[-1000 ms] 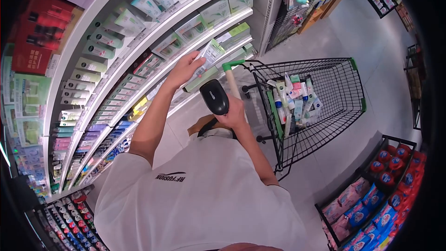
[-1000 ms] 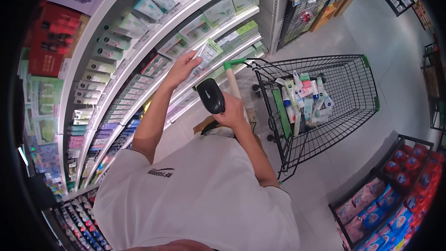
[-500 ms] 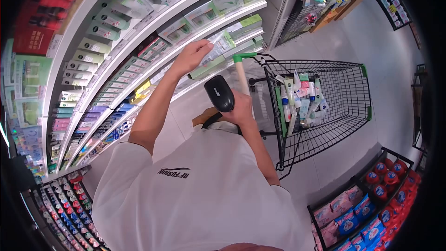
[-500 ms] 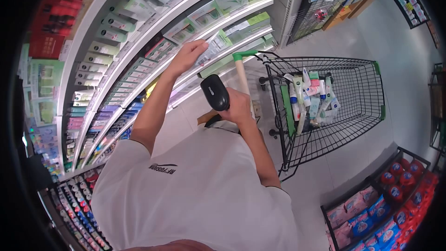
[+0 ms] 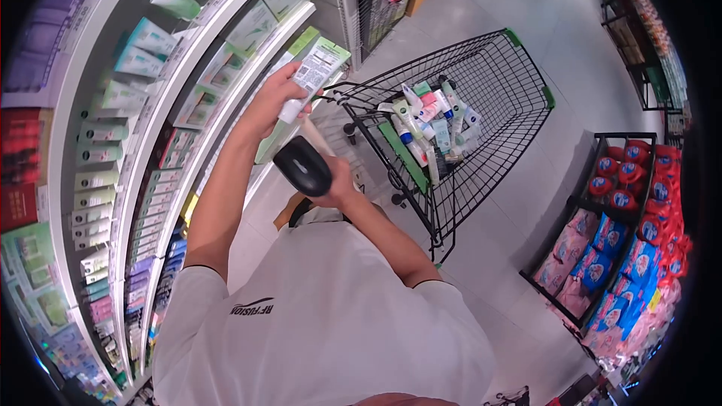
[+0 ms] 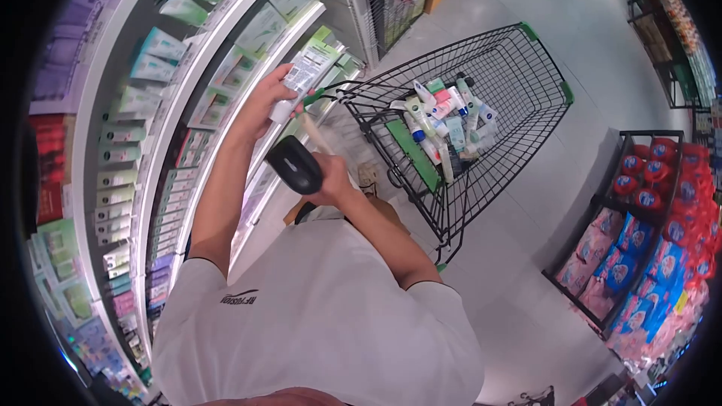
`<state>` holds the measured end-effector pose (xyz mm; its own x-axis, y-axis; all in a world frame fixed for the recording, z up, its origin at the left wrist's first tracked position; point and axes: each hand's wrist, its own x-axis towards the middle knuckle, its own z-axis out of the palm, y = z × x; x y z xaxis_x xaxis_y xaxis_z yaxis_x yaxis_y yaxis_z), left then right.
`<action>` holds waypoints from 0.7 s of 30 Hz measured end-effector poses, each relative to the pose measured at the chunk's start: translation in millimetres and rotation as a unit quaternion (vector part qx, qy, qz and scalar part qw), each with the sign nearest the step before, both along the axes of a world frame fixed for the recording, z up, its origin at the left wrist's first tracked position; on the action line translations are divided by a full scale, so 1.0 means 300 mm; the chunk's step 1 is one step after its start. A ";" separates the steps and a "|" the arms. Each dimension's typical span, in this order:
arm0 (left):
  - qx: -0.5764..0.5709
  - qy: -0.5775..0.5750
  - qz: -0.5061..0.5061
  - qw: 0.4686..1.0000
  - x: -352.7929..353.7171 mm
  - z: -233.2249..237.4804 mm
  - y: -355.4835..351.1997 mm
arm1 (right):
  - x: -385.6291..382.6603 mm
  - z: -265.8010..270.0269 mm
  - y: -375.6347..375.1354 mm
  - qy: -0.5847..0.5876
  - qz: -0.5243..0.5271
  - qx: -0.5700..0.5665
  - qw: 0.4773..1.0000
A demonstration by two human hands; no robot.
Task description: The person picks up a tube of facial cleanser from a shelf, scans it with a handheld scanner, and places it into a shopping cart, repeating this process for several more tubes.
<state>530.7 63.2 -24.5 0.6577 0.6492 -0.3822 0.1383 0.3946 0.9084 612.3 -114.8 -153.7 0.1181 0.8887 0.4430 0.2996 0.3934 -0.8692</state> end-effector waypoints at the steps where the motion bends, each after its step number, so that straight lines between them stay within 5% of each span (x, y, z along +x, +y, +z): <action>1: -0.008 -0.022 -0.003 1.000 0.038 -0.025 0.019 | 0.008 0.014 -0.019 0.013 -0.064 0.036 0.997; 4: 0.018 0.017 -0.026 0.999 0.176 -0.119 0.024 | 0.044 -0.011 -0.100 -0.102 -0.202 0.068 0.972; 6: 0.033 0.068 -0.063 0.995 0.273 -0.164 -0.050 | 0.000 -0.170 -0.118 0.135 -0.280 0.039 0.950; 7: 0.043 0.057 -0.051 0.996 0.319 -0.245 -0.092 | 0.009 -0.162 -0.124 0.136 -0.273 0.043 0.951; 9: 0.127 0.059 -0.065 0.988 0.398 -0.531 -0.145 | 0.060 -0.122 -0.123 0.448 -0.217 -0.016 0.867; 10: 0.198 0.072 -0.092 0.973 0.432 -0.633 -0.150 | 0.082 -0.085 -0.116 0.450 -0.202 -0.012 0.870; 12: 0.044 0.049 -0.101 0.993 0.461 -0.583 -0.221 | 0.113 -0.014 -0.126 0.522 -0.204 -0.004 0.828; 13: 0.055 0.045 -0.102 0.992 0.479 -0.576 -0.237 | 0.128 -0.004 -0.124 0.520 -0.199 0.006 0.830; 15: -0.165 -0.017 -0.078 0.983 0.458 -0.576 -0.273 | 0.111 0.003 -0.143 0.493 -0.219 -0.043 0.841; 16: -0.158 -0.013 -0.075 0.984 0.441 -0.633 -0.271 | 0.104 0.002 -0.151 0.498 -0.214 -0.039 0.840; 17: 0.147 -0.069 -0.093 0.982 0.416 -0.735 -0.259 | 0.100 0.000 -0.160 0.467 -0.217 -0.072 0.854; 18: 0.439 -0.118 -0.103 0.885 0.394 -0.786 -0.251 | 0.099 0.000 -0.162 0.434 -0.219 -0.103 0.868; 19: 0.245 -0.015 -0.105 0.964 0.372 -0.706 -0.276 | 0.094 0.008 -0.158 0.446 -0.224 -0.102 0.860; 21: 0.352 0.048 -0.119 0.927 0.270 -0.495 -0.281 | 0.088 -0.017 -0.168 0.452 -0.211 -0.106 0.860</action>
